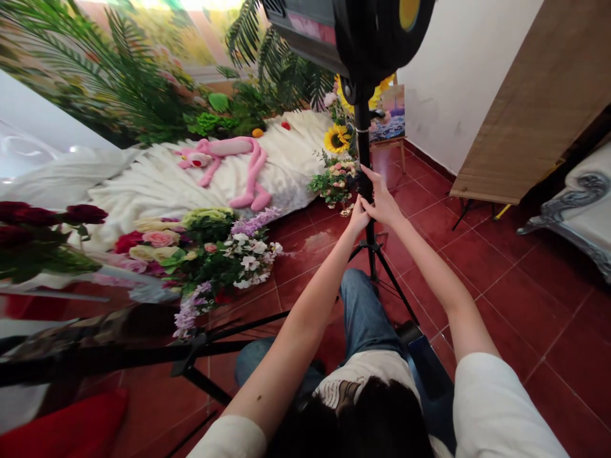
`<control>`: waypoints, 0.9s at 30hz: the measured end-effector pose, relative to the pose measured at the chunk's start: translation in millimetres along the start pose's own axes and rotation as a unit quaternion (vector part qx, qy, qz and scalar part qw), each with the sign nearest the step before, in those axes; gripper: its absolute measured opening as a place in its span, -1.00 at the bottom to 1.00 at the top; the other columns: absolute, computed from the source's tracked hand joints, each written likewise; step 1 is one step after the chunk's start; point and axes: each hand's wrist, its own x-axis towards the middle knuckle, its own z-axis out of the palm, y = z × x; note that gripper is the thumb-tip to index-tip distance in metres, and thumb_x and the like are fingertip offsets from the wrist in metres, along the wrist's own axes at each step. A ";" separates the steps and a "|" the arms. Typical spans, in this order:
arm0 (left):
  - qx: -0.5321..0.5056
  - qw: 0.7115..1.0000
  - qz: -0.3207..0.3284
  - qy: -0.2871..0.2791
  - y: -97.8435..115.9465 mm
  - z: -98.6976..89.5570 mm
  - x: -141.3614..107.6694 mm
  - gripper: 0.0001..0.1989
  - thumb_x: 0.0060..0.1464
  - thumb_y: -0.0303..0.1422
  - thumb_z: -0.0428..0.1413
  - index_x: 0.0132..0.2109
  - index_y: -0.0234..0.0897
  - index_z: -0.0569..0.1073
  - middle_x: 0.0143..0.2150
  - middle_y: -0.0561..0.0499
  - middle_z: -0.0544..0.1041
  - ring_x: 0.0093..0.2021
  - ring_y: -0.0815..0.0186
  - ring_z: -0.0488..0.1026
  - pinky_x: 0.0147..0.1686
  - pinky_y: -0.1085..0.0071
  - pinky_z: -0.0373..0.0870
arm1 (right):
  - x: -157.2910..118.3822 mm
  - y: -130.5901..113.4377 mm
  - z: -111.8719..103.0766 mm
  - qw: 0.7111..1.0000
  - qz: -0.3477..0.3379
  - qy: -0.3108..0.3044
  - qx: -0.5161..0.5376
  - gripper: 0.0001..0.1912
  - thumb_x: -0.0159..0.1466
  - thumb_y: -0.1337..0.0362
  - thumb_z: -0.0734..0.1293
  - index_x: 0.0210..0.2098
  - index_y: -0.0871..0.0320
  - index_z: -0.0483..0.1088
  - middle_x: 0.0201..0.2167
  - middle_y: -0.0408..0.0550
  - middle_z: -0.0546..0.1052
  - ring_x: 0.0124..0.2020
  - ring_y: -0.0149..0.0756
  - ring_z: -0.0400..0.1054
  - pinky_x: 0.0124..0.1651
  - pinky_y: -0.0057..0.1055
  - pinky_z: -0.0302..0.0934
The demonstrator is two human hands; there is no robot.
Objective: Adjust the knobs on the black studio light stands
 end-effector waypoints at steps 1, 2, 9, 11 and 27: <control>-0.006 1.000 0.001 -0.002 0.0 0.5 -0.5 -0.45 0.12 -0.45 0.13 0.25 -0.26 0.25 0.18 -0.16 0.47 0.14 0.27 0.47 0.23 0.21 0.37 | -10.8 -1.0 -2.0 1.000 0.005 0.011 0.000 -0.23 0.24 0.35 0.25 0.39 0.00 -0.07 0.28 0.14 0.20 0.20 -0.05 0.27 0.17 0.00 0.32; -0.010 1.000 0.002 -0.003 0.4 0.9 -1.3 -0.48 0.14 -0.42 0.13 0.24 -0.25 0.26 0.14 -0.14 0.49 0.09 0.28 0.49 0.19 0.21 0.40 | -22.4 -1.3 -3.7 1.000 0.011 0.021 -0.006 -0.27 0.24 0.35 0.24 0.36 0.02 0.00 0.26 0.15 0.23 0.20 -0.06 0.27 0.18 -0.01 0.30; 0.015 1.000 -0.018 0.009 11.9 0.6 -7.2 -0.64 0.17 -0.24 0.17 0.07 -0.24 0.34 -0.07 -0.05 0.52 -0.06 0.32 0.50 0.08 0.29 0.44 | -81.0 6.0 -5.1 0.991 0.046 0.001 -0.127 -0.62 0.26 0.30 0.26 0.07 0.13 0.39 0.10 0.18 0.41 0.17 0.00 0.29 0.20 -0.03 0.20; 0.017 1.000 -0.019 0.011 14.9 0.4 -7.6 -0.68 0.19 -0.25 0.15 0.05 -0.23 0.34 -0.08 -0.04 0.52 -0.07 0.33 0.49 0.09 0.31 0.43 | -83.7 7.8 -2.3 0.986 0.061 0.002 -0.155 -0.62 0.29 0.26 0.25 0.09 0.12 0.39 0.12 0.18 0.42 0.16 0.01 0.29 0.17 -0.04 0.20; 0.013 1.000 -0.017 0.002 17.1 -1.4 -6.4 -0.63 0.23 -0.23 0.12 0.14 -0.22 0.34 -0.03 -0.07 0.53 -0.02 0.29 0.48 0.13 0.26 0.40 | -51.2 -3.1 6.1 0.959 0.143 -0.064 -0.235 -0.62 0.37 0.08 0.15 -0.26 0.20 0.48 -0.29 0.17 0.57 -0.18 -0.04 0.39 -0.15 -0.25 0.18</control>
